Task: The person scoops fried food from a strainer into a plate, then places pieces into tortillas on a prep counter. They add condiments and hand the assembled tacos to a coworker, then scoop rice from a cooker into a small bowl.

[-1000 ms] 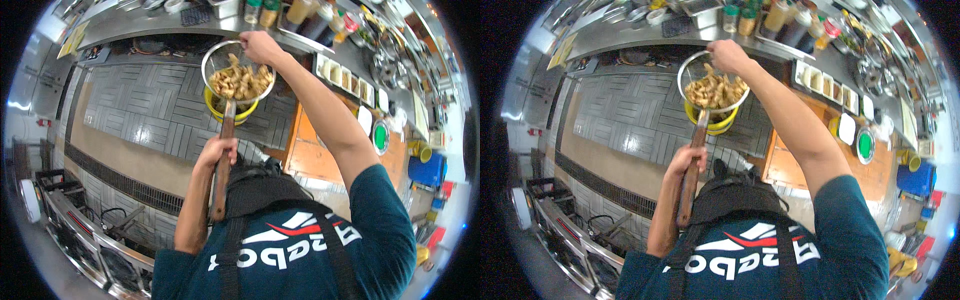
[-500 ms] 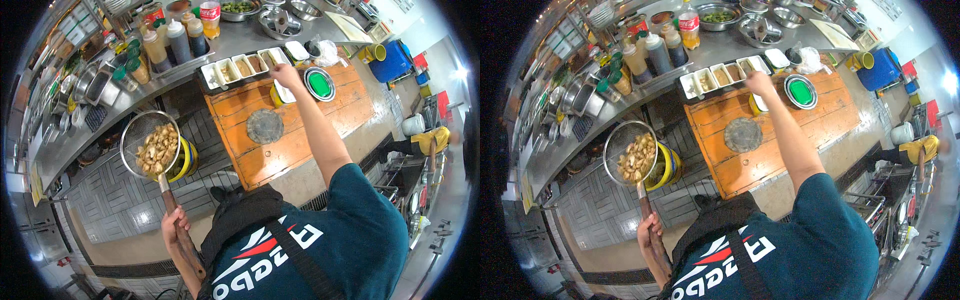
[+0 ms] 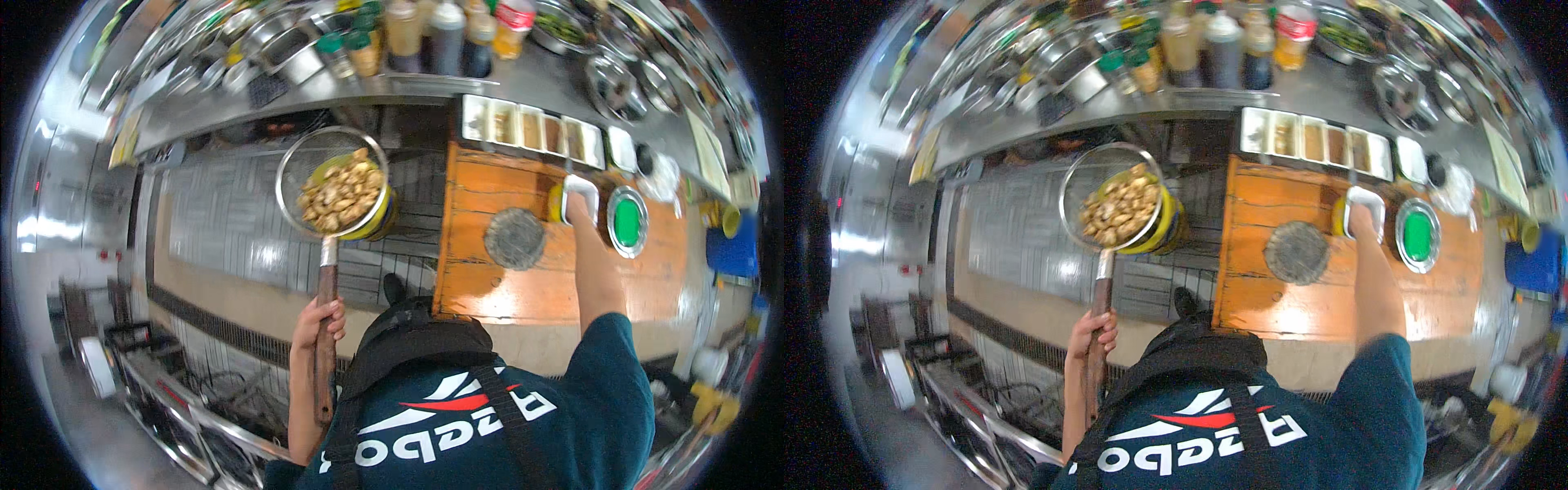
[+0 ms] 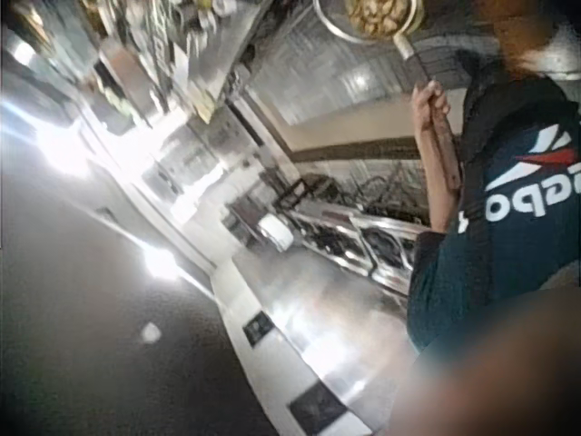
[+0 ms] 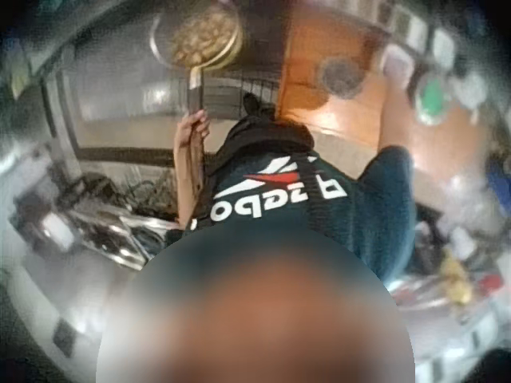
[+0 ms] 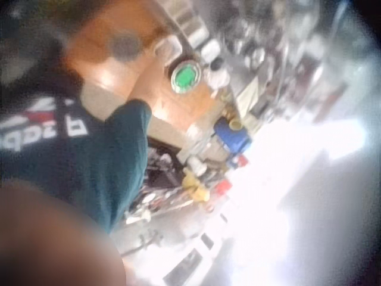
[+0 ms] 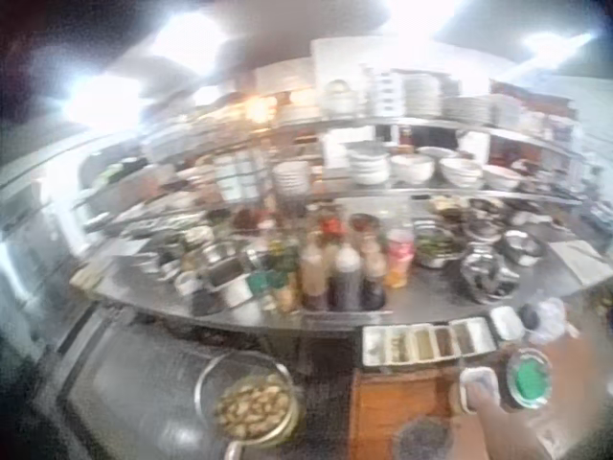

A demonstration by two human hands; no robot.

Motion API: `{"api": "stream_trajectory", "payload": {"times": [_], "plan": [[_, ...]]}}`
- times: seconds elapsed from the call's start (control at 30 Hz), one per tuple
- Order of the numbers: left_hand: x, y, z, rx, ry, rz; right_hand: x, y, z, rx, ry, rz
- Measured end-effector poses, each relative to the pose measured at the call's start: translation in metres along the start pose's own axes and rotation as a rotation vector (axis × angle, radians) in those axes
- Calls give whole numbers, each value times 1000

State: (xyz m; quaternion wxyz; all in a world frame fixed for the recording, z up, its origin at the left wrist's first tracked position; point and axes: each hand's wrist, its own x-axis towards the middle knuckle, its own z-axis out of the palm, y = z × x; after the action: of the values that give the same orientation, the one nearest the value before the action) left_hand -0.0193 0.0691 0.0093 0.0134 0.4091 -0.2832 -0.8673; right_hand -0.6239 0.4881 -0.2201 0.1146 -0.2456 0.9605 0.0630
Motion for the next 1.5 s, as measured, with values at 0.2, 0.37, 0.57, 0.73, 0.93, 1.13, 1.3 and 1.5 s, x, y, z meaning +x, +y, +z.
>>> {"api": "stream_trajectory", "payload": {"times": [0.2,0.37,0.57,0.73,0.93,1.13,1.3,1.5], "plan": [[-15,3,19,12,34,14,-1,18,-34,-7,-51,9],[-7,18,20,157,108,-25,-36,-16,-182,1010,-161,228],[24,22,5,131,-20,-49,-68,-238,-344,754,-138,-452],[14,26,-5,98,-152,-11,-82,-398,-381,458,-84,-728],[2,37,-19,131,-232,61,-73,-484,-390,149,134,-844],[-16,47,-26,104,-134,0,-69,-537,-392,102,243,-912],[-8,58,-31,202,-172,39,-79,-584,-390,181,318,-950],[-2,57,-50,315,-262,37,-86,-595,-368,163,219,-945]]}}
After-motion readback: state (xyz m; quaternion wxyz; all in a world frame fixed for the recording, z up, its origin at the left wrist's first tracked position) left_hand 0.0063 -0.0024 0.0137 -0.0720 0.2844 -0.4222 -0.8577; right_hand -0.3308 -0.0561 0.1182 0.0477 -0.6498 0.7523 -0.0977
